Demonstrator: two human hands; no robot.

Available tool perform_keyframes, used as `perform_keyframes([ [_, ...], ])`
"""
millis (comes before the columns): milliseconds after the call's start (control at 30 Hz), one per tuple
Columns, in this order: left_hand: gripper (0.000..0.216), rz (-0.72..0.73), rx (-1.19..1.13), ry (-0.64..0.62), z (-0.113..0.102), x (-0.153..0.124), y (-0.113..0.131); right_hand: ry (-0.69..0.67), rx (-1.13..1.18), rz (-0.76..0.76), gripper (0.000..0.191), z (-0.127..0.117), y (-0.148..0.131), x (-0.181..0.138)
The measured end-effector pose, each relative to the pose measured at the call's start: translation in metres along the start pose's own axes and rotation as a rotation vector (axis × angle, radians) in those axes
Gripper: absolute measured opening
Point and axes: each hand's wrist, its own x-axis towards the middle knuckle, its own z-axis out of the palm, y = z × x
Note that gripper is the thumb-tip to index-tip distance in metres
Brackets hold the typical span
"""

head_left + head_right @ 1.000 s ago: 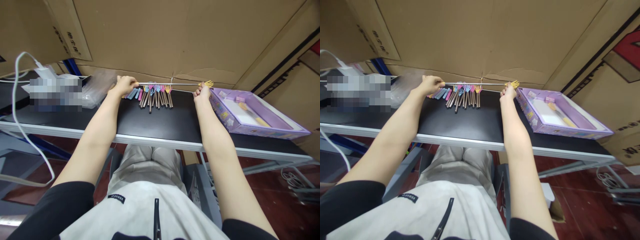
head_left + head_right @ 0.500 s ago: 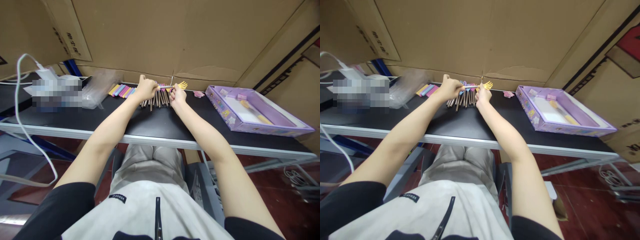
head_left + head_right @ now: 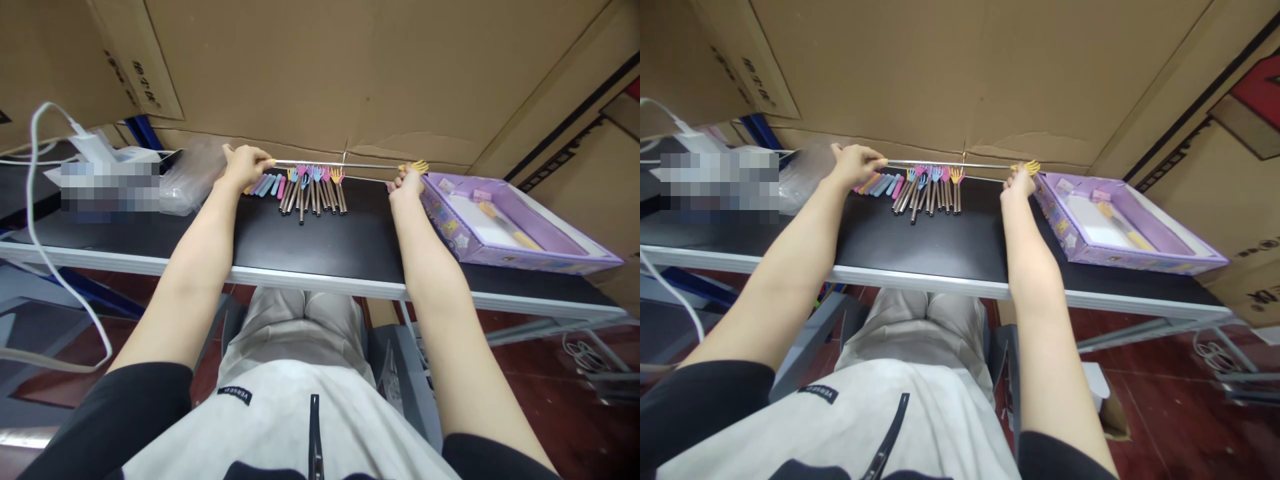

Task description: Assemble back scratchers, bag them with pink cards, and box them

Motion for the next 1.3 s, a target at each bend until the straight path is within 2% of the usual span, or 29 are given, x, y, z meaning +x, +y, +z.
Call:
perform_keyframes([
  [100,0.017,-0.014,0.017,-0.023,-0.007,-0.002,-0.009,-0.004,0.007,0.003,0.041,-0.014,-0.012,0.014],
  [167,0.017,-0.002,0.035,-0.038,-0.007,-0.002,-0.003,-0.01,0.018,-0.014,0.042,-0.012,-0.01,0.012],
  [267,0.017,0.073,0.052,-0.051,0.002,-0.004,0.024,-0.053,0.017,-0.026,0.042,0.005,0.008,-0.007],
  [400,0.022,0.316,-0.005,-0.035,0.028,-0.009,0.066,-0.238,-0.106,-0.022,0.043,0.03,0.046,-0.043],
  [467,0.025,0.352,-0.034,-0.031,0.038,-0.012,0.076,-0.316,-0.187,-0.008,0.045,0.035,0.057,-0.054],
  [600,0.029,0.286,-0.028,-0.067,0.04,-0.017,0.082,-0.343,-0.219,-0.032,0.048,0.033,0.058,-0.054],
  [733,0.027,0.174,-0.072,-0.046,0.038,-0.021,0.089,-0.376,-0.28,-0.048,0.05,0.033,0.055,-0.054],
  [867,0.027,0.057,-0.195,-0.021,0.041,-0.022,0.094,-0.512,-0.442,-0.028,0.046,0.036,0.057,-0.073],
  [967,0.026,0.023,-0.247,-0.014,0.047,-0.021,0.092,-0.588,-0.56,-0.005,0.041,0.035,0.059,-0.084],
  [1067,0.023,0.035,-0.267,-0.048,0.054,-0.02,0.087,-0.573,-0.605,-0.013,0.039,0.033,0.06,-0.086],
  [1200,0.028,0.141,-0.346,-0.154,0.059,-0.02,0.085,-0.524,-0.637,-0.053,0.036,0.032,0.049,-0.079],
  [1300,0.032,0.19,-0.304,-0.123,0.057,-0.022,0.085,-0.488,-0.687,-0.104,0.032,0.027,0.032,-0.063],
])
